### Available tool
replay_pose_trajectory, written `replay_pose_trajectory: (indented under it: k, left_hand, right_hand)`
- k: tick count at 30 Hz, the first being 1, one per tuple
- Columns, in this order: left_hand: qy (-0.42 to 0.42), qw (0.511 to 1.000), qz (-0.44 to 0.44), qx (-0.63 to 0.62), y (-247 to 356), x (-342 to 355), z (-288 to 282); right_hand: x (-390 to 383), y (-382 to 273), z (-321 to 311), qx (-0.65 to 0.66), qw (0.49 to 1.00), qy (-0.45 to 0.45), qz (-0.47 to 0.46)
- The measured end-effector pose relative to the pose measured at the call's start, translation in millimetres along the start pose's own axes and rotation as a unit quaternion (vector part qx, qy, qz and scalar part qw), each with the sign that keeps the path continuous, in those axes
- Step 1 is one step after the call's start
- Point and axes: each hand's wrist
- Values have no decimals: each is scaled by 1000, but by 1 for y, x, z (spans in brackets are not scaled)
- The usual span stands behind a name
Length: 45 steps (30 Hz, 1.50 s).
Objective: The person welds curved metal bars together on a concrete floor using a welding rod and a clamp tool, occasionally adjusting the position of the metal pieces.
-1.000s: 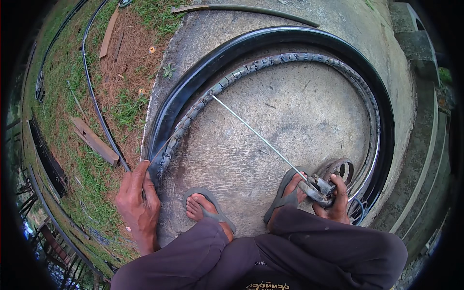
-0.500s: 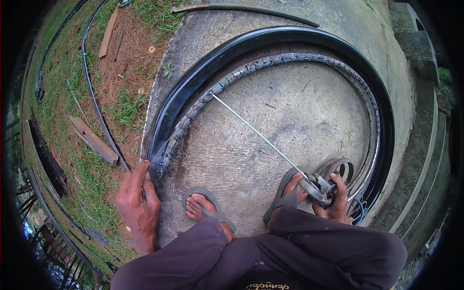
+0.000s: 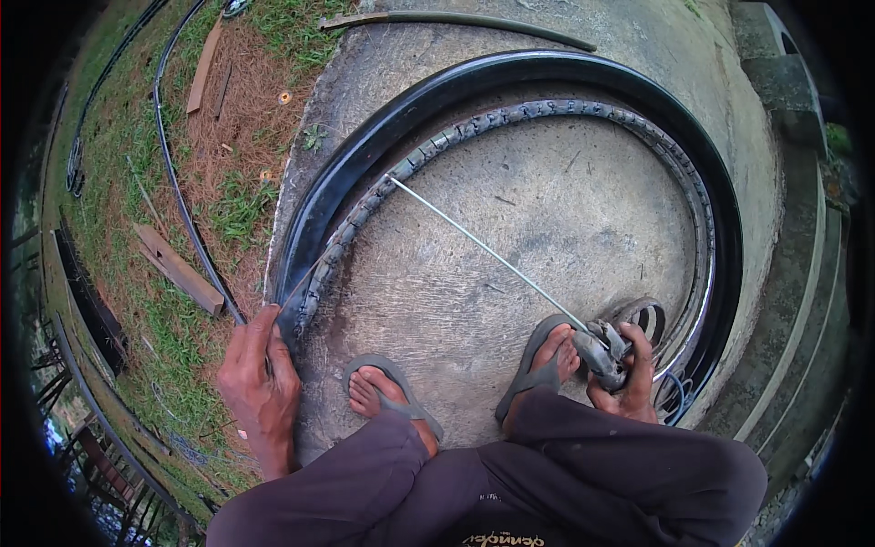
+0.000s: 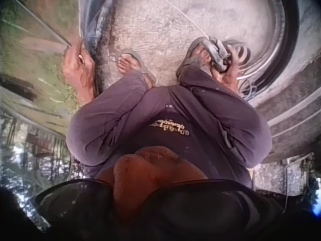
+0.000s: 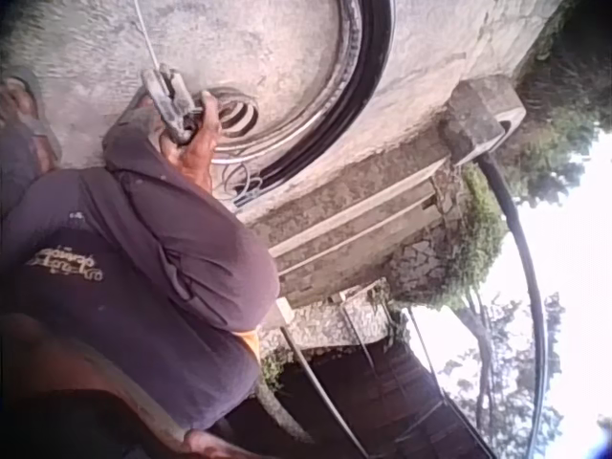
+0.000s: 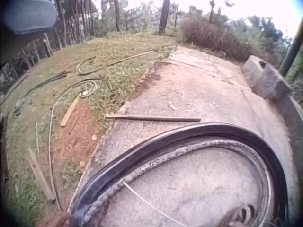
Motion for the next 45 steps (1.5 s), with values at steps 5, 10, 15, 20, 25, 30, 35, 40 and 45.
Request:
replay_pose_trajectory:
  k: [5,10,15,20,25,30,35,40,45]
  left_hand:
    - [-9,1000,1,17,-1,0,-1]
    - [3,998,36,41,-5,2,1]
    - [12,998,50,31,-6,4,2]
    - [2,1000,3,-8,2,2,-2]
    - [11,1000,-5,-7,10,2,-13]
    - [26,996,34,73,-1,10,-8]
    - [49,994,67,77,17,20,-2]
    - [8,1000,15,13,34,26,-12]
    - [38,994,49,88,23,27,1]
  right_hand:
    - [2,-3,-5,-22,999,-39,16]
    - [-3,11,-1,-26,999,-22,-41]
    - [-3,15,-4,-35,997,-33,-55]
    - [-3,14,-3,0,998,-28,-48]
    - [-2,10,1,-30,997,37,-64]
    - [-1,10,4,-44,998,38,-23]
    - [-5,14,6,-34,998,58,-21]
    - [-3,7,0,-32,999,37,-8]
    - [-1,7,2,-32,999,29,-1]
Point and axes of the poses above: each hand's wrist, its own x-axis towards the middle knuckle, its own z-axis out of the palm, y = z × x, and after that the axes turned 6 degrees about -y, right-handed
